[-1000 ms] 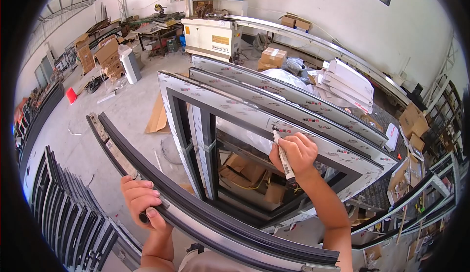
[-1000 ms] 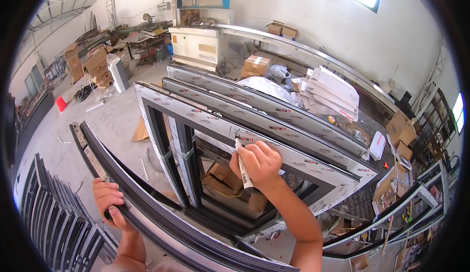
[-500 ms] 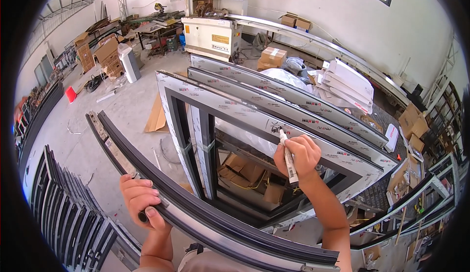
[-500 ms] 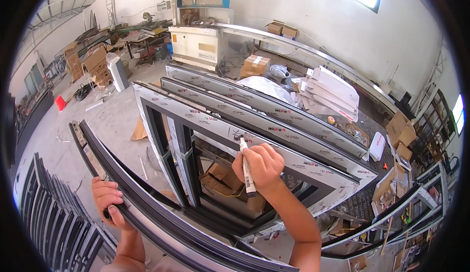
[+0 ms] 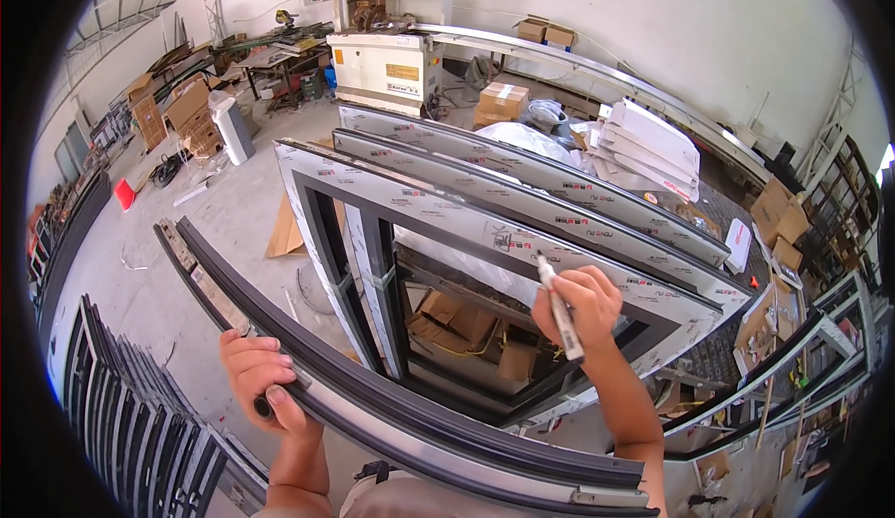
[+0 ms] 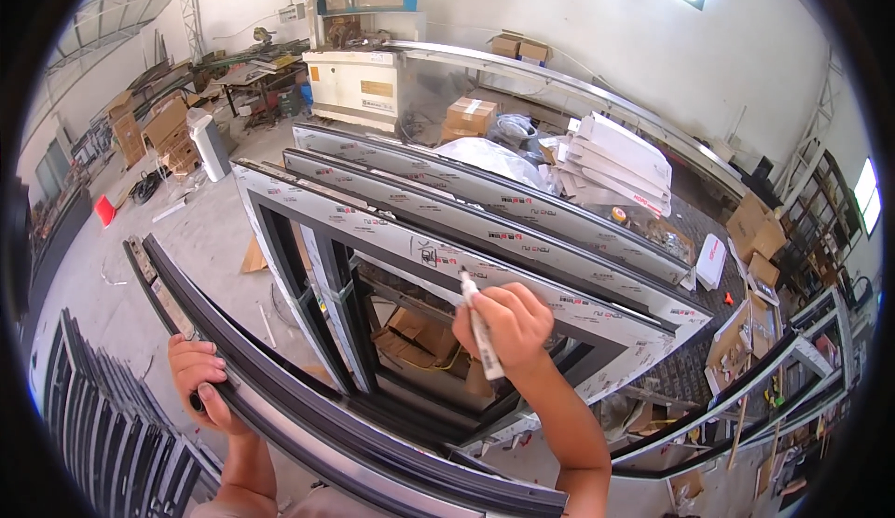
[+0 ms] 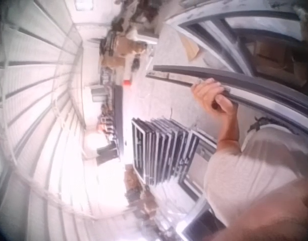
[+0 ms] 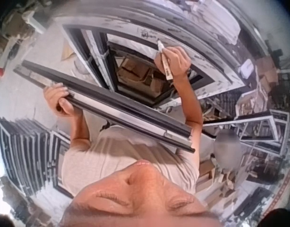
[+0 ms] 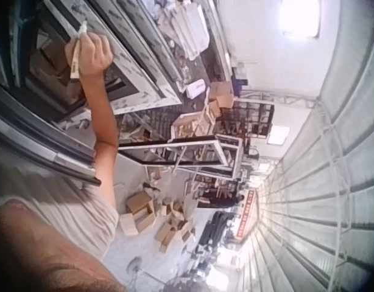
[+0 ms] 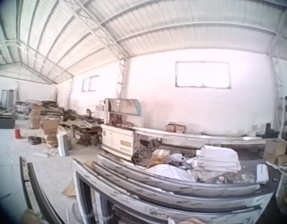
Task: Marking measurements on aluminum window frames with a marker and attaching corner brackets using a small hammer and screwdriver.
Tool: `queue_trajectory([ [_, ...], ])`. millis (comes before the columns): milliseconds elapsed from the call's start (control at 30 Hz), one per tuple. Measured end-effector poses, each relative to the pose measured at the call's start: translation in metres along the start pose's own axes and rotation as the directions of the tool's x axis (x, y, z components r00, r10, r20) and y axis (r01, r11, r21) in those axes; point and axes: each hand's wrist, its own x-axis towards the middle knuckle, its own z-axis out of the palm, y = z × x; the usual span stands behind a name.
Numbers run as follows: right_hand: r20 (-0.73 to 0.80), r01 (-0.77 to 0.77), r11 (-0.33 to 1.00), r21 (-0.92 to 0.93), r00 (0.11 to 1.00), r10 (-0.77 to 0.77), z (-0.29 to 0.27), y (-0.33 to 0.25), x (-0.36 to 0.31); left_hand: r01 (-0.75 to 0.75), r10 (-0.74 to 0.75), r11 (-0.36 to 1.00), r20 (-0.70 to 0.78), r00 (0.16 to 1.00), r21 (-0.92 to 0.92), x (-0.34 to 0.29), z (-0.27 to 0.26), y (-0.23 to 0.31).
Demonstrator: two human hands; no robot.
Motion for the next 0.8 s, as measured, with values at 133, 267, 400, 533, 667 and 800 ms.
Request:
queue_trajectory([
  [133, 0.041, 0.057, 0.995, -0.082, 0.998, -0.054, 0.003, -0.001, -0.001, 0.009, -0.009, 1.000, 0.018, 1.000, -0.021, 0.002, 0.007, -0.002],
  [267, -0.101, -0.003, 1.000, -0.024, 0.995, 0.000, 0.001, 0.005, -0.003, -0.005, 0.005, 1.000, 0.049, 0.999, 0.001, 0.002, 0.008, -0.002],
  [400, -0.044, 0.033, 0.998, -0.051, 0.998, -0.036, 0.003, 0.002, -0.001, 0.007, -0.007, 1.000, 0.038, 0.999, -0.012, 0.001, 0.009, -0.002],
  [533, -0.018, 0.003, 1.000, -0.024, 1.000, -0.003, 0.002, -0.003, 0.000, 0.004, -0.004, 1.000, 0.023, 1.000, 0.001, 0.001, 0.004, -0.004],
  [667, -0.077, 0.003, 1.000, -0.019, 0.997, -0.004, 0.001, 0.001, -0.002, 0.001, -0.001, 1.000, 0.030, 1.000, 0.009, 0.001, 0.002, -0.004],
  [800, 0.026, 0.017, 1.000, -0.020, 1.000, -0.017, 0.000, -0.002, -0.004, -0.002, 0.002, 1.000, 0.034, 0.999, 0.004, 0.000, 0.001, -0.003],
])
